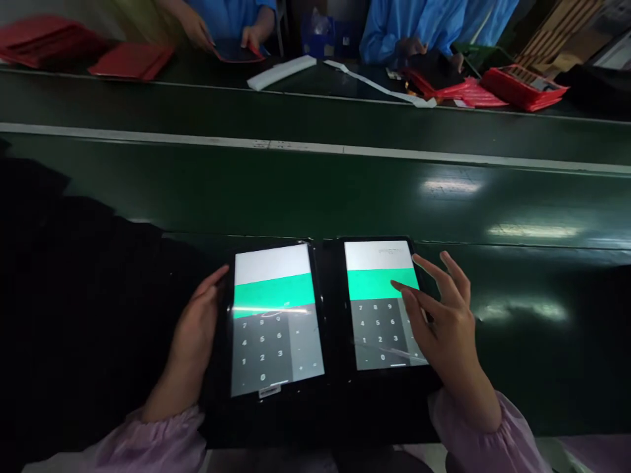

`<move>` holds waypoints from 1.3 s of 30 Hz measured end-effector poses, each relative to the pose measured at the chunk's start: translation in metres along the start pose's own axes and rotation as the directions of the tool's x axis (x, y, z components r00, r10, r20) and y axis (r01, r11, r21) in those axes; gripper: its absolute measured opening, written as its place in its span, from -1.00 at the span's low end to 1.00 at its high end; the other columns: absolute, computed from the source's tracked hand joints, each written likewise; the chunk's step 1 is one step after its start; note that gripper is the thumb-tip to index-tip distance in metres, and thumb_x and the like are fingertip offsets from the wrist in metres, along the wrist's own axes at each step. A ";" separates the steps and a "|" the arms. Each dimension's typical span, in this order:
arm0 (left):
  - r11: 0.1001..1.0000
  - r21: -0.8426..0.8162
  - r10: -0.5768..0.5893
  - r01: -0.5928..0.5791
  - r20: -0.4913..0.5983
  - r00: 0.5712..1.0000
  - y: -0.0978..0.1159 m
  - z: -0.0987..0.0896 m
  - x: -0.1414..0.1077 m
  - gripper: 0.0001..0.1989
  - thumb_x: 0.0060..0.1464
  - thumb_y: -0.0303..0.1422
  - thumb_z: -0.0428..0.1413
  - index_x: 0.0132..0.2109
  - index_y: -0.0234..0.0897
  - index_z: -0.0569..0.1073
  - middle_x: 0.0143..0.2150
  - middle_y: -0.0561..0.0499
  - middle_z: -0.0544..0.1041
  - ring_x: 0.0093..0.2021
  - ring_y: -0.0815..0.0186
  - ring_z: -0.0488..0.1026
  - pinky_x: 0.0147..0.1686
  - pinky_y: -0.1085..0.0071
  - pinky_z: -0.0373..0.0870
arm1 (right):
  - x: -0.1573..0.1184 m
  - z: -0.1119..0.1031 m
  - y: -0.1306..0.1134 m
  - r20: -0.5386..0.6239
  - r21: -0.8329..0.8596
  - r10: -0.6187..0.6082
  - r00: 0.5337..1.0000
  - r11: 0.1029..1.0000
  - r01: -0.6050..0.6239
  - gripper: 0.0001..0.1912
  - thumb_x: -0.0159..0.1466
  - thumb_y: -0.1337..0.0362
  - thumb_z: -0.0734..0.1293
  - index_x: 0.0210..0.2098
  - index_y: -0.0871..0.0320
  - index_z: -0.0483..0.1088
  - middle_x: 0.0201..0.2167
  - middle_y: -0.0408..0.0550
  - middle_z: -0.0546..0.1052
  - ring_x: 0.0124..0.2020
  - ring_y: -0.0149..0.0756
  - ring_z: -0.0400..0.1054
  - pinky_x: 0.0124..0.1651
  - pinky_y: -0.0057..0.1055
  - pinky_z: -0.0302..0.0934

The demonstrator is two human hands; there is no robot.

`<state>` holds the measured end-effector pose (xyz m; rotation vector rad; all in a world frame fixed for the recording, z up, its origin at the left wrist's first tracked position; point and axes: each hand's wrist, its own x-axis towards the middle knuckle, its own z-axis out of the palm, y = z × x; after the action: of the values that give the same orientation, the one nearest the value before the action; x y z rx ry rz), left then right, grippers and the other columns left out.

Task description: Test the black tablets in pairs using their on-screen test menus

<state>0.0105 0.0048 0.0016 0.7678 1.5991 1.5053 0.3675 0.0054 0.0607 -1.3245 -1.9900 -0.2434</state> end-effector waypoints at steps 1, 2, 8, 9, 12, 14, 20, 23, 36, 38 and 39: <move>1.000 -0.005 -0.009 0.009 0.006 1.000 0.002 0.005 -0.001 -0.48 0.16 -0.03 0.22 0.16 -0.22 0.62 0.20 -0.15 0.69 0.35 -0.14 0.51 0.45 -0.11 0.32 | 0.003 0.001 -0.011 0.000 0.009 -0.006 1.000 1.000 0.006 -0.66 0.58 0.24 0.26 -0.05 0.05 0.72 0.27 0.12 0.57 0.55 0.29 0.17 0.28 0.37 0.46; 1.000 -0.008 -0.013 0.013 0.013 1.000 0.004 0.009 -0.002 -0.48 0.15 -0.04 0.24 0.16 -0.21 0.61 0.24 -0.15 0.67 0.39 -0.13 0.48 0.48 -0.08 0.27 | 0.005 0.003 -0.024 0.017 0.025 -0.014 1.000 1.000 0.014 -0.66 0.58 0.25 0.25 -0.02 0.05 0.71 0.30 0.12 0.55 0.56 0.28 0.15 0.30 0.35 0.46; 1.000 0.008 -0.013 0.013 0.081 0.997 0.008 0.012 -0.010 -0.44 0.12 -0.02 0.26 0.20 -0.15 0.58 0.40 -0.15 0.56 0.52 -0.13 0.34 0.55 -0.11 0.11 | 0.014 0.040 -0.092 0.221 0.090 -0.067 0.973 0.995 0.048 -0.62 0.58 0.26 0.21 0.02 0.09 0.70 0.41 0.16 0.46 0.56 0.36 0.15 0.27 0.31 0.52; 1.000 0.013 -0.018 0.017 0.089 0.996 0.007 0.010 -0.012 -0.44 0.10 -0.02 0.28 0.19 -0.13 0.59 0.41 -0.14 0.56 0.53 -0.15 0.32 0.55 -0.13 0.11 | 0.015 0.046 -0.096 0.244 0.088 -0.078 0.967 0.994 0.058 -0.62 0.58 0.25 0.22 0.03 0.08 0.70 0.42 0.15 0.45 0.56 0.38 0.14 0.28 0.32 0.51; 0.999 0.002 -0.037 0.037 0.102 0.994 0.006 0.006 -0.016 -0.43 0.03 -0.04 0.34 0.16 -0.12 0.60 0.42 -0.13 0.54 0.54 -0.18 0.30 0.56 -0.16 0.08 | 0.017 0.057 -0.098 0.279 0.081 -0.098 0.955 0.994 0.079 -0.62 0.57 0.26 0.23 0.05 0.05 0.71 0.42 0.12 0.47 0.55 0.40 0.16 0.30 0.35 0.49; 0.999 -0.021 -0.042 0.044 0.091 0.995 0.007 0.005 -0.019 -0.44 -0.01 -0.04 0.35 0.13 -0.12 0.61 0.41 -0.13 0.55 0.54 -0.18 0.28 0.57 -0.15 0.05 | 0.017 0.059 -0.094 0.258 0.054 -0.069 0.964 0.997 0.057 -0.60 0.57 0.28 0.21 0.02 0.09 0.72 0.40 0.14 0.50 0.53 0.42 0.19 0.30 0.38 0.48; 1.000 0.003 -0.008 0.007 0.125 0.992 0.011 0.007 -0.022 -0.47 0.02 -0.15 0.33 0.15 -0.10 0.60 0.42 -0.10 0.54 0.59 -0.12 0.19 0.60 -0.09 0.01 | 0.018 0.059 -0.092 0.206 0.054 -0.091 0.974 0.995 0.081 -0.56 0.57 0.30 0.18 -0.03 0.16 0.73 0.34 0.21 0.55 0.49 0.45 0.24 0.26 0.45 0.48; 1.000 0.011 0.007 -0.009 0.149 0.989 0.007 0.005 -0.023 -0.46 0.04 -0.20 0.32 0.19 -0.10 0.57 0.45 -0.10 0.51 0.62 -0.09 0.14 0.61 -0.08 -0.02 | 0.018 0.059 -0.092 0.225 0.089 -0.120 0.967 0.991 0.103 -0.59 0.57 0.30 0.20 0.00 0.13 0.72 0.37 0.18 0.53 0.51 0.43 0.23 0.26 0.43 0.48; 0.989 0.121 0.039 -0.082 0.322 0.946 0.007 -0.002 -0.028 -0.09 0.08 -0.16 0.38 0.51 -0.03 0.26 0.66 -0.13 0.17 0.68 -0.14 -0.07 0.58 -0.12 0.03 | 0.014 0.045 -0.117 0.349 0.319 -0.255 0.902 0.937 0.141 -0.65 0.52 0.36 0.26 0.06 0.07 0.69 0.41 0.11 0.51 0.61 0.31 0.06 0.35 0.40 0.42; 0.981 0.163 0.049 -0.105 0.320 0.946 0.006 -0.002 -0.026 -0.06 0.03 -0.15 0.41 0.51 -0.03 0.27 0.66 -0.14 0.16 0.69 -0.14 -0.10 0.59 -0.13 -0.01 | 0.014 0.046 -0.111 0.281 0.294 -0.177 0.943 0.951 0.091 -0.63 0.53 0.36 0.23 0.01 0.07 0.71 0.37 0.09 0.54 0.61 0.26 0.07 0.36 0.33 0.44; 0.980 0.168 0.051 -0.109 0.318 0.947 0.005 -0.002 -0.026 -0.05 0.02 -0.15 0.42 0.51 -0.02 0.27 0.66 -0.14 0.16 0.69 -0.14 -0.12 0.59 -0.13 -0.02 | 0.014 0.046 -0.107 0.235 0.269 -0.125 0.964 0.961 0.060 -0.62 0.53 0.35 0.22 -0.01 0.06 0.72 0.36 0.07 0.56 0.61 0.23 0.09 0.37 0.31 0.43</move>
<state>0.0211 -0.0176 0.0101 1.1279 1.4908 1.2279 0.2513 -0.0091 0.0605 -1.1388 -2.2096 0.1471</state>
